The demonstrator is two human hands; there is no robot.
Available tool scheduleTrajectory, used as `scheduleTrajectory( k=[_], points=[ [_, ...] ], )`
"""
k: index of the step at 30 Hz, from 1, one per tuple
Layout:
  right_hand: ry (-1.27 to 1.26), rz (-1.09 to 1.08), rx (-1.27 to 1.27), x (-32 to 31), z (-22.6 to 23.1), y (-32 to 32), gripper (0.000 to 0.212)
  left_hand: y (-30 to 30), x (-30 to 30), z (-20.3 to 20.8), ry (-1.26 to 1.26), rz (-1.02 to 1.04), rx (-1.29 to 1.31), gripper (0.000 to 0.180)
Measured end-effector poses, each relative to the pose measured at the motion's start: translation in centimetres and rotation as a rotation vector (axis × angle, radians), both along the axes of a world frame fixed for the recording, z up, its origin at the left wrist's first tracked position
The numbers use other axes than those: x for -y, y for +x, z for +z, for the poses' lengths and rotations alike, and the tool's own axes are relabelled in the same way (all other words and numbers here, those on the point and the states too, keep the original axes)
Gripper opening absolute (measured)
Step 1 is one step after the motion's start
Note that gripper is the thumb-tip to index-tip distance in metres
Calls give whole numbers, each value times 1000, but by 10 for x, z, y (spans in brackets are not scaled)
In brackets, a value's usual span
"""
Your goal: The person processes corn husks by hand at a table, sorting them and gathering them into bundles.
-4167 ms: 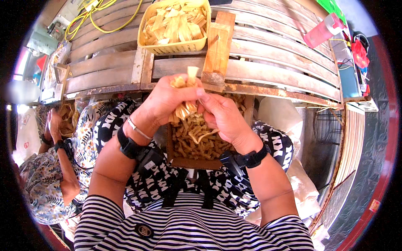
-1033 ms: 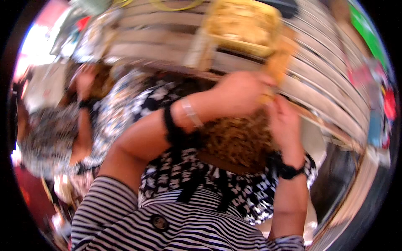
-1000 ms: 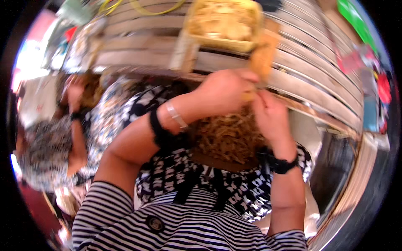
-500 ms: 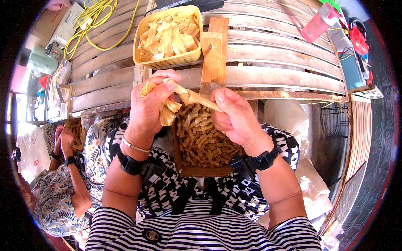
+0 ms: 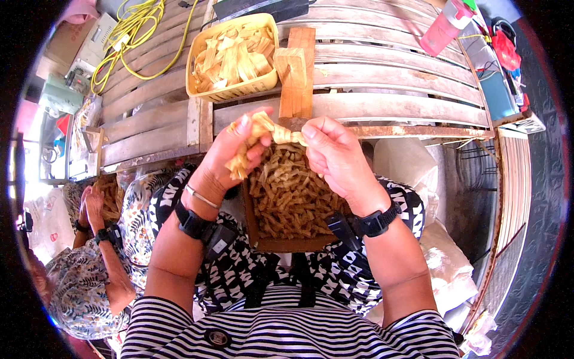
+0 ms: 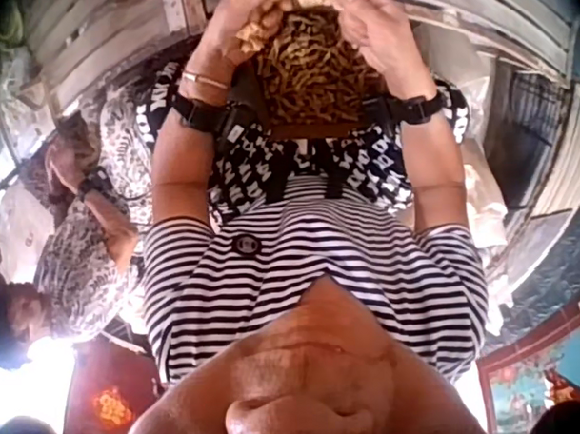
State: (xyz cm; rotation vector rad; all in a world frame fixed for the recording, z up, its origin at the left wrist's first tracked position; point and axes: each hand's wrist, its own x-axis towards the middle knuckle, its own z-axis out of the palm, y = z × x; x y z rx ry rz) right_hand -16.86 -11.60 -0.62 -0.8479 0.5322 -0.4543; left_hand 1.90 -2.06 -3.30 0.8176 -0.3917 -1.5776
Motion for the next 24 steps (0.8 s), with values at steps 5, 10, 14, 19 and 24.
scheduleTrajectory(
  k=[5, 10, 14, 19, 24],
  points=[
    [43, -27, -46, -5, -2, 4, 12, -17, -1, 7, -19, -36, 23, 53],
    [-79, -27, -153, -1, -1, 1, 12, -5, -1, 18, -82, -132, 289, 35],
    [-203, -4, -194, -2, -4, 3, 12, -17, -5, 26, 13, -68, 294, 29],
    [-186, -9, -201, -7, -5, 7, 11, -20, -4, 23, 145, 200, 271, 17],
    [-196, -69, -242, -2, -6, 1, 13, -18, -6, 17, 137, 280, 297, 12]
  ],
)
